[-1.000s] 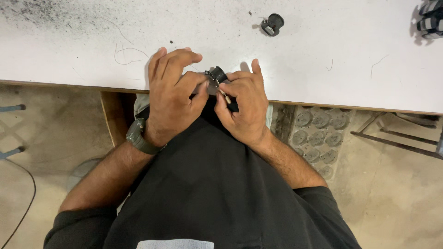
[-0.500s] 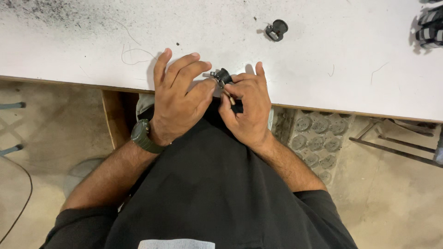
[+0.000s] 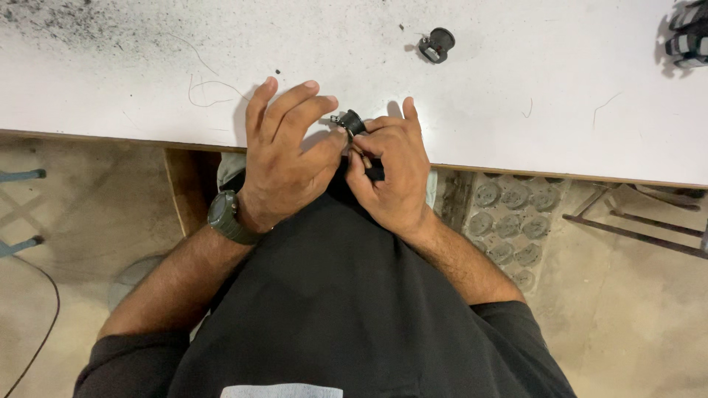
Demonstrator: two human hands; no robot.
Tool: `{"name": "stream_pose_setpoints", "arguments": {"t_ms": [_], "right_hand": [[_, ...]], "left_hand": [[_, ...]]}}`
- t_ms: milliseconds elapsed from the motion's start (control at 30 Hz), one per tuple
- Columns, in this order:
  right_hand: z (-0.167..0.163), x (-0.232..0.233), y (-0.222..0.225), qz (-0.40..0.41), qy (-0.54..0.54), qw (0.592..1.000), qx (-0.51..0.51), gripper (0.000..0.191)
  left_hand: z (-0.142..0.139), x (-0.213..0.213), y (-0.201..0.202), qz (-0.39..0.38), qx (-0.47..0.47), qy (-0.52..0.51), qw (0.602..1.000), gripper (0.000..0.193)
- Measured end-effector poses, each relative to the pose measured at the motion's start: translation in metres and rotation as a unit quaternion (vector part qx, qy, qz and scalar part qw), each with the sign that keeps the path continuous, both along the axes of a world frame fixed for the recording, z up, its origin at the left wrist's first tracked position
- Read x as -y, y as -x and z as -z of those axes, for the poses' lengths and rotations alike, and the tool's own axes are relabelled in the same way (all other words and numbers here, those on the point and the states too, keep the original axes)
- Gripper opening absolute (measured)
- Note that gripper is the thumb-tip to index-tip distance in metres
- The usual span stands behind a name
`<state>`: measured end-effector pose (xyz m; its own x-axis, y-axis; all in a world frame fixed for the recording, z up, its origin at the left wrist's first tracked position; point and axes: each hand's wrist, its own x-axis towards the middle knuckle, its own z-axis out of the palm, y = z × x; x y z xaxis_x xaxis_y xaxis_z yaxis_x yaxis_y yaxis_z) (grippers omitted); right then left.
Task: The person uses a small sanding block to deburr and smooth the edges of multiple black metal parts on a white table. They handle each part one at a time, rotating it to reach different edges, then place it aside and pick up the next part.
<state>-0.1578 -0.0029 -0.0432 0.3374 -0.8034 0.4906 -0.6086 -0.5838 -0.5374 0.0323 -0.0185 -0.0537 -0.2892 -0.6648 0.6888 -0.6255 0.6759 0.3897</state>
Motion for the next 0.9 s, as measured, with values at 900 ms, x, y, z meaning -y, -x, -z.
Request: {"name": "stream_pose_setpoints", "arguments": {"t_ms": [900], "right_hand": [[0.003,0.002,-0.009,-0.023,0.064,0.997,-0.040,0.034]], "left_hand": [[-0.003,-0.001,-0.015,0.011,-0.050,-0.102,0.993,0.001]]}}
